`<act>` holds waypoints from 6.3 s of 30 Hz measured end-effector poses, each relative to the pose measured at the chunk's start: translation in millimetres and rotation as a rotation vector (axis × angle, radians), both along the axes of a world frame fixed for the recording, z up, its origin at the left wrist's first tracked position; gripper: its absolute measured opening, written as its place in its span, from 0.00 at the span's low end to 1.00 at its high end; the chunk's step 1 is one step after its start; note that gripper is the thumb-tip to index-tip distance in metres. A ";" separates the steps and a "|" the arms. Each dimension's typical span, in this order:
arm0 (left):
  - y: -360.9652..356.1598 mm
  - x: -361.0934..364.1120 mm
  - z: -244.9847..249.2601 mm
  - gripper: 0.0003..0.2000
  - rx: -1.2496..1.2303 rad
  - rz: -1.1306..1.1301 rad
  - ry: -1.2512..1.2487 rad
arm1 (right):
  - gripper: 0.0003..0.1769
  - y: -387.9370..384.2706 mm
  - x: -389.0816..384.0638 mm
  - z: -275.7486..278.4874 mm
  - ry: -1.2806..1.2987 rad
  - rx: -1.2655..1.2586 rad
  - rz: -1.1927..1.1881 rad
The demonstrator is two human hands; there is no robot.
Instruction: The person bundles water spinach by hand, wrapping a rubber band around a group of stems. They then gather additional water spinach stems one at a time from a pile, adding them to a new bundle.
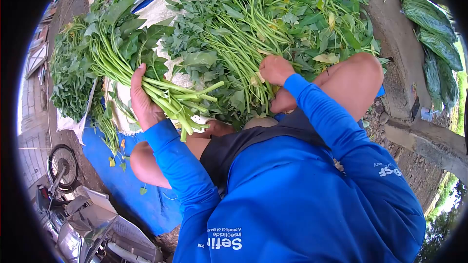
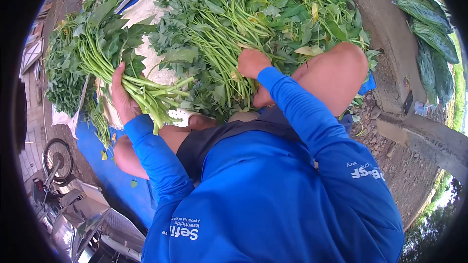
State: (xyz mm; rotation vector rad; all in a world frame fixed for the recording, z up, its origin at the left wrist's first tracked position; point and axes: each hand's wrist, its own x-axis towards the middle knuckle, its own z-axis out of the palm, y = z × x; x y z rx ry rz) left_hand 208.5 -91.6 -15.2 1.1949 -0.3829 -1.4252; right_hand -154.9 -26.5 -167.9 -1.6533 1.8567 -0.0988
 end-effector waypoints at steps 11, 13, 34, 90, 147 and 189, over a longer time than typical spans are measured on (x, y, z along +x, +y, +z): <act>20.3 11.4 -7.8 0.11 -0.008 0.028 0.050 | 0.15 -21.5 35.2 18.5 -0.064 -0.169 -0.151; 20.9 16.7 -12.9 0.11 -0.007 0.001 0.081 | 0.12 -40.0 25.5 66.7 -0.267 -0.010 -0.219; 20.9 -1.6 -17.1 0.12 0.035 -0.143 0.168 | 0.15 -48.0 -32.6 211.1 -0.933 0.222 -0.410; 64.4 -121.5 -151.6 0.14 0.217 -0.401 0.140 | 0.18 27.7 70.3 84.6 -0.173 -0.037 0.438; 29.8 -107.0 -109.6 0.14 0.006 -0.197 0.291 | 0.17 -76.8 27.6 194.6 -0.297 -0.879 -0.107; 46.1 -49.9 -65.3 0.28 -0.171 -0.125 0.353 | 0.10 51.3 65.3 147.9 -0.913 -0.158 0.245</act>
